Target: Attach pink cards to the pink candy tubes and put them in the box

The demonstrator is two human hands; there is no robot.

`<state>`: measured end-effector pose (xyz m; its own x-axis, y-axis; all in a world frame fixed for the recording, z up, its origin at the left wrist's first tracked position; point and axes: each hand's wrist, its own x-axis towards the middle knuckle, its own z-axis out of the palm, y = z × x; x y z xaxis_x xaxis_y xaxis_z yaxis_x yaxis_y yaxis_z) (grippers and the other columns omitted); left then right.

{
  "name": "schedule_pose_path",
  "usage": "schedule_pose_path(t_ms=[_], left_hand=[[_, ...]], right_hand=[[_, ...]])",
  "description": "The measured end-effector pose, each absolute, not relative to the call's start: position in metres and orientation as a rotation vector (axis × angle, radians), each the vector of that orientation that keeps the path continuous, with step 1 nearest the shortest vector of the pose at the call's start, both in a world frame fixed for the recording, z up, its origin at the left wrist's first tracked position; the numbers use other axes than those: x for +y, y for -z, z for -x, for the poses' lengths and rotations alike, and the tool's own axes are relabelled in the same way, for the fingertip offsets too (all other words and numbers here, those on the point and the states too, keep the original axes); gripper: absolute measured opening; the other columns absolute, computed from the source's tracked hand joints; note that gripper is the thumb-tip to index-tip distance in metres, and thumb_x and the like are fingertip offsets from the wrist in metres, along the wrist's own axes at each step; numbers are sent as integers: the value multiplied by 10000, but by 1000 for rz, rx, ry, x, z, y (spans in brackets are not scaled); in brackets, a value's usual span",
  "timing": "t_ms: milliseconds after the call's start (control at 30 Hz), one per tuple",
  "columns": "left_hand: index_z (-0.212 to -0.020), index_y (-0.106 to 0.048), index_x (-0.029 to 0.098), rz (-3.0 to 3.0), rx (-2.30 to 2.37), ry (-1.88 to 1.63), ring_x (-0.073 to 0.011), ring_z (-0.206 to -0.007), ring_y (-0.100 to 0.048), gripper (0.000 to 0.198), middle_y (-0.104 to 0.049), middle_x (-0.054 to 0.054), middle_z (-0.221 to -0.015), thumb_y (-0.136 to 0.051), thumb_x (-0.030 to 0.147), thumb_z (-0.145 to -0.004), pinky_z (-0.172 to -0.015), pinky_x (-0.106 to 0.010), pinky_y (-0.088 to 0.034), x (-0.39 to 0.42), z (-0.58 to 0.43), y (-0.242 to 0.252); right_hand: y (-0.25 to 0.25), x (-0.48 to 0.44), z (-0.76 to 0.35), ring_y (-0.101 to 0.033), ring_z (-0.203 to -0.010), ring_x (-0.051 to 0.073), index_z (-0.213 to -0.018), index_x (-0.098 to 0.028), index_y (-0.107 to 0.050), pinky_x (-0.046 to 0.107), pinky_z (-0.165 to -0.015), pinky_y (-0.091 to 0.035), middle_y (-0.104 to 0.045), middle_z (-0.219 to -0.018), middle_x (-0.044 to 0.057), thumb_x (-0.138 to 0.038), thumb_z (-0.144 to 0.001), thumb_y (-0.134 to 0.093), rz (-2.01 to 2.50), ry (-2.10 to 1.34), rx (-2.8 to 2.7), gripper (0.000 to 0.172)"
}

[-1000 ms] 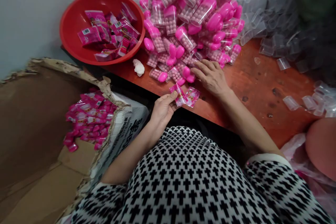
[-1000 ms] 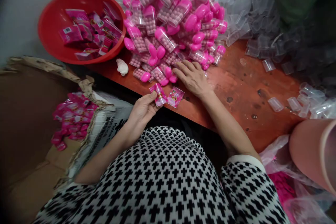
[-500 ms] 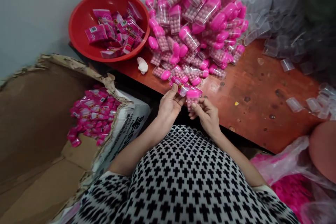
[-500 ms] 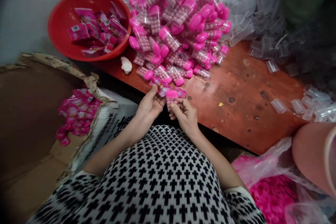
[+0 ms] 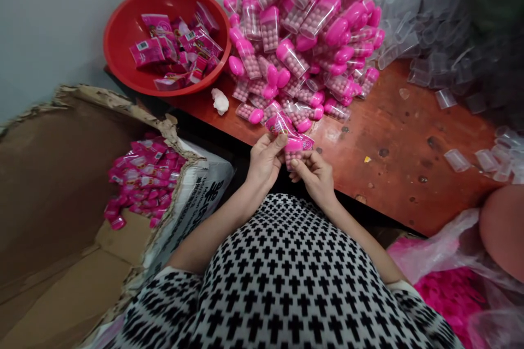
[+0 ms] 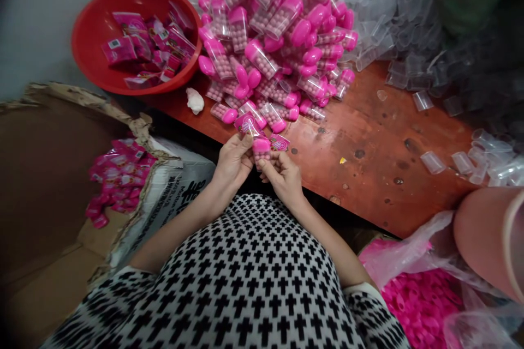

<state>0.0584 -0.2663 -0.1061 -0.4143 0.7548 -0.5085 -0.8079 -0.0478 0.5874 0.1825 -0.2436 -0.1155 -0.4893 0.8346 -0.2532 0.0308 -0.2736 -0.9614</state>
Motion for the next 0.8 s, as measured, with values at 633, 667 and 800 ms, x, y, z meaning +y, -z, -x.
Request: schedule_pose_path(t_ms=[633, 667, 800], left_hand=[[-573, -674, 92, -310, 1242, -1458, -118, -481, -589, 397, -653, -42, -553, -930, 392, -524, -490, -243, -489, -265, -44, 111], [-571, -675, 93, -320, 1268, -1465, -119, -488, -595, 391, -657, -44, -554, -927, 389, -529, -503, -245, -500, -265, -45, 111], [-524, -632, 102, -223, 1279, -1512, -97, -438, -542, 436, -603, -11, -500, -943, 404, -475, -439, -228, -456, -265, -50, 110]], right_hand=[[130, -237, -186, -641, -530, 81, -937, -197, -635, 187, -486, -552, -713, -719, -23, -467, -805, -745, 1000, -1795, -1461, 319], [130, -237, -186, -643, -537, 79, -952, -197, -643, 186, -496, -555, -715, -727, -21, -455, -806, -747, 1013, -1752, -1475, 314], [130, -237, -185, -632, -493, 82, -921, -189, -639, 179, -441, -529, -706, -689, -25, -481, -817, -727, 971, -1898, -1375, 322]])
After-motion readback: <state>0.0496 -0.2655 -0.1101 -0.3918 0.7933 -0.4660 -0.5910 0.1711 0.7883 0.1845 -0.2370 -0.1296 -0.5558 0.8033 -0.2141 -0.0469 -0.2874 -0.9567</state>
